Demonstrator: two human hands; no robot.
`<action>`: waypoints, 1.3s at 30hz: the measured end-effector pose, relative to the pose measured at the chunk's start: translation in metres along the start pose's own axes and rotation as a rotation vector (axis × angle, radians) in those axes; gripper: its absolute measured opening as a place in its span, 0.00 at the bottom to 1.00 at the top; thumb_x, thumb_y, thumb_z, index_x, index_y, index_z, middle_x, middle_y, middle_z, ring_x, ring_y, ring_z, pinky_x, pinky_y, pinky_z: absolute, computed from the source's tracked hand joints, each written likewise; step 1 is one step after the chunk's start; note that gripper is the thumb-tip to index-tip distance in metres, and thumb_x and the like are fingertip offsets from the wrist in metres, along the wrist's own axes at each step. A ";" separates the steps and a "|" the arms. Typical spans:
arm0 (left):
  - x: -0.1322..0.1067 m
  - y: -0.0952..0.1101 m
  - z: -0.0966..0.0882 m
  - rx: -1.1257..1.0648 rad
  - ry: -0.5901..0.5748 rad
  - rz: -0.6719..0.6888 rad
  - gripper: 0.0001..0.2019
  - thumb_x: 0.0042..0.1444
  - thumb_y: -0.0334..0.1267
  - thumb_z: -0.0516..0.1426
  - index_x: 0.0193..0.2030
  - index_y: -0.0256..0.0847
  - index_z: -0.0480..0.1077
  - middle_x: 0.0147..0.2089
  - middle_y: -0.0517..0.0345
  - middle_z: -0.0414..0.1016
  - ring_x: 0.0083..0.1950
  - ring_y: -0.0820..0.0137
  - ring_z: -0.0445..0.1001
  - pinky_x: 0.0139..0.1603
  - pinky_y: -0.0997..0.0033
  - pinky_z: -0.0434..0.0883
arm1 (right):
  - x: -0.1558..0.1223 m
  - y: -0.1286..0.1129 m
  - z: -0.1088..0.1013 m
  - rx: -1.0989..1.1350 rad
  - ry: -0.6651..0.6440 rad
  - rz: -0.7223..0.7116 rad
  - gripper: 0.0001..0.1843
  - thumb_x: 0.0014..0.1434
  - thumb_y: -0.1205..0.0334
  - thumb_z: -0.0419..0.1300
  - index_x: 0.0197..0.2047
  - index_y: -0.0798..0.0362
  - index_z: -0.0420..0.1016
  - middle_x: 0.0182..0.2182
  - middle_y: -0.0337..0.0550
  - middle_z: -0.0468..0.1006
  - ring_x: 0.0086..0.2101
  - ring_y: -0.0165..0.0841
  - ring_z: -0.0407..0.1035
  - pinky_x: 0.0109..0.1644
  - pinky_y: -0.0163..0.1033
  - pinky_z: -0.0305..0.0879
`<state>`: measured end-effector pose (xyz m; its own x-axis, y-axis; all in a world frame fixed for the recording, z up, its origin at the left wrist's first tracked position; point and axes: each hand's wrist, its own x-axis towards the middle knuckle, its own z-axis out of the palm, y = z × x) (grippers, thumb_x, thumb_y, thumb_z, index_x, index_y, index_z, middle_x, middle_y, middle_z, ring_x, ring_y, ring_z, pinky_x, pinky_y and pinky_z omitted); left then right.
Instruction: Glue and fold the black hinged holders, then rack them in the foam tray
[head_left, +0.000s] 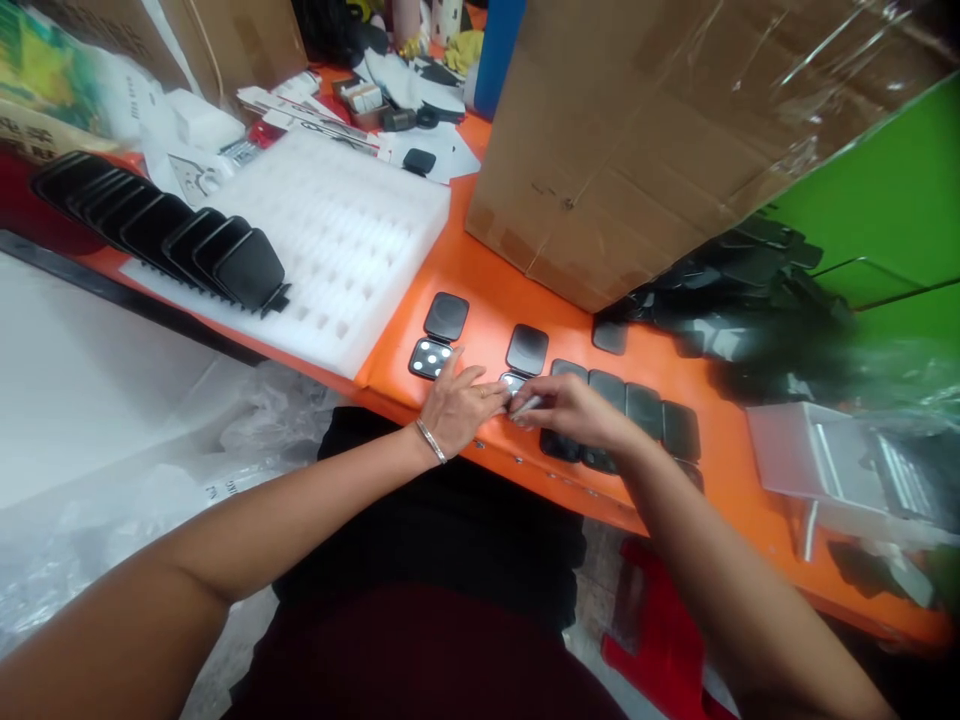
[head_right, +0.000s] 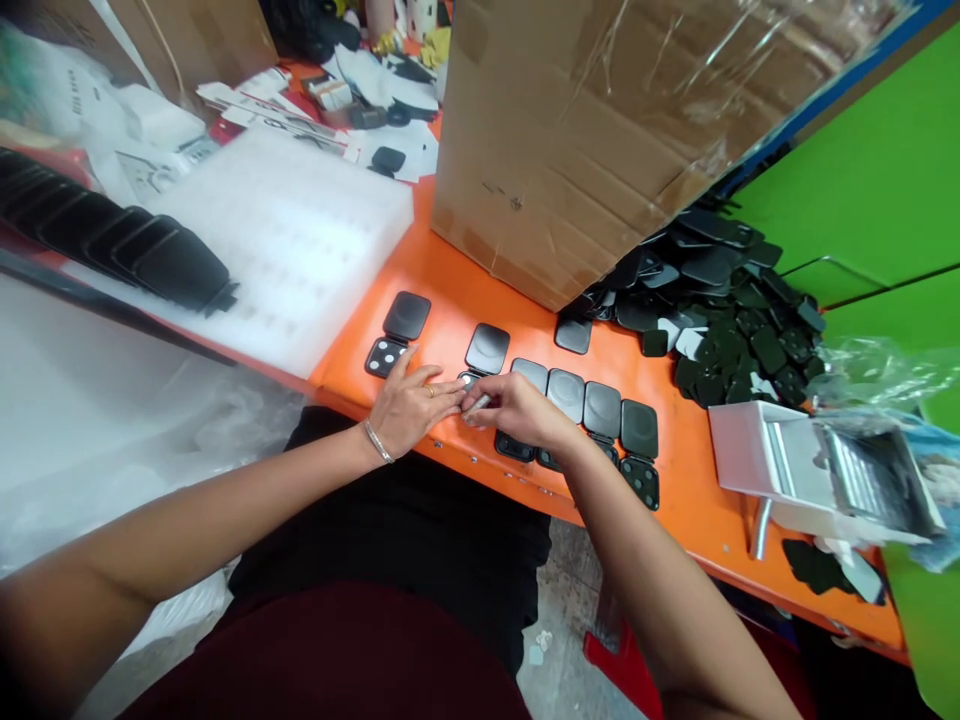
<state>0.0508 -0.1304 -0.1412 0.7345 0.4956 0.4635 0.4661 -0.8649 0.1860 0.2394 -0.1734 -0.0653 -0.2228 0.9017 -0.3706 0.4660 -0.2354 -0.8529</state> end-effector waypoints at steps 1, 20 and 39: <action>0.000 0.000 0.000 0.004 0.009 0.009 0.08 0.63 0.40 0.54 0.45 0.50 0.74 0.48 0.63 0.78 0.51 0.65 0.72 0.67 0.40 0.51 | -0.006 0.000 -0.002 0.092 0.080 0.019 0.10 0.48 0.57 0.66 0.32 0.54 0.76 0.26 0.40 0.77 0.27 0.31 0.70 0.33 0.37 0.67; 0.001 0.024 -0.003 -0.067 -0.118 0.074 0.14 0.61 0.39 0.56 0.52 0.37 0.70 0.53 0.47 0.73 0.59 0.62 0.69 0.64 0.56 0.62 | 0.009 0.014 0.015 -0.928 0.328 -0.020 0.09 0.59 0.73 0.51 0.36 0.57 0.72 0.32 0.52 0.76 0.30 0.36 0.68 0.30 0.37 0.54; 0.003 0.020 0.000 -0.021 -0.122 0.162 0.14 0.63 0.32 0.51 0.54 0.36 0.68 0.57 0.50 0.70 0.58 0.60 0.66 0.60 0.59 0.64 | 0.017 0.012 -0.011 -0.603 0.153 -0.138 0.06 0.52 0.72 0.57 0.32 0.54 0.74 0.30 0.42 0.75 0.30 0.32 0.68 0.35 0.35 0.61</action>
<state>0.0616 -0.1461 -0.1361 0.8538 0.3550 0.3807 0.3281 -0.9348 0.1359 0.2509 -0.1569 -0.0774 -0.2111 0.9612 -0.1775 0.8519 0.0919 -0.5156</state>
